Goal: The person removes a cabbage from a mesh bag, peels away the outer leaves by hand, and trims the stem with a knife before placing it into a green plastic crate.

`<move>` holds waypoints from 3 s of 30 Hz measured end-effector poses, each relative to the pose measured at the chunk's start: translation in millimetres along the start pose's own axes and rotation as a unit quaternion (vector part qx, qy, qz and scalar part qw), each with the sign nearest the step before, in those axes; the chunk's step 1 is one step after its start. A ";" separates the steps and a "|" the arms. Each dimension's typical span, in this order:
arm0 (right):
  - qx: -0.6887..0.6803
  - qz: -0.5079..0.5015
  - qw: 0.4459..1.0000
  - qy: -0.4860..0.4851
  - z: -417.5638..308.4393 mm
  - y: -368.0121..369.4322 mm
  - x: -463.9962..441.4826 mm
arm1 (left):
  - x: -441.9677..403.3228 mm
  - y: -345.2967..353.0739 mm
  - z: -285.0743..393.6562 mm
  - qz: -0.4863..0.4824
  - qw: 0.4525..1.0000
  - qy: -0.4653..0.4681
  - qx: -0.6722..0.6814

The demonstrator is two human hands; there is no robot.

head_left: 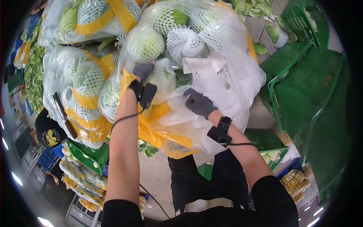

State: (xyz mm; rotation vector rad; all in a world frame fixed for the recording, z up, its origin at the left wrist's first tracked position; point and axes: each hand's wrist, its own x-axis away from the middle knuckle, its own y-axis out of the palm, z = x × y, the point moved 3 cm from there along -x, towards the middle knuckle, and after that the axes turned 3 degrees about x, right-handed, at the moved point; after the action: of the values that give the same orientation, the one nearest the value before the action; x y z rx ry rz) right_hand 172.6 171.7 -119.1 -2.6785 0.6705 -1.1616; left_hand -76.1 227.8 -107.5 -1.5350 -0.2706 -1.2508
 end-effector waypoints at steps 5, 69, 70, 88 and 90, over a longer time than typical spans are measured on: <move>-0.386 0.098 0.917 0.031 107.2 97.7 -58.8 | 71.0 24.5 1.4 0.027 0.977 0.133 0.162; 0.388 0.270 0.881 -0.024 -176.7 -124.8 120.2 | 222.3 -3.6 -203.1 -0.179 0.309 0.236 0.904; 0.346 0.327 0.870 -0.125 -181.5 -109.1 117.8 | 231.4 -9.1 -210.5 -0.171 0.313 0.239 0.903; -0.576 -0.150 0.780 -0.192 -394.0 162.8 253.0 | 520.0 -157.8 -283.8 0.322 0.679 0.532 0.391; -0.560 -0.157 0.790 -0.194 -386.9 176.1 263.1 | 548.7 -133.8 -298.5 0.328 0.703 0.514 0.366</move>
State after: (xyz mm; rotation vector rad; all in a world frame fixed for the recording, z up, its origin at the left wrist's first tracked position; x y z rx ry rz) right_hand -9.0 -88.1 267.6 -3.9452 1.0998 -0.0892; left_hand -107.9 -196.3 369.1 -0.0495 0.4580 -1.0177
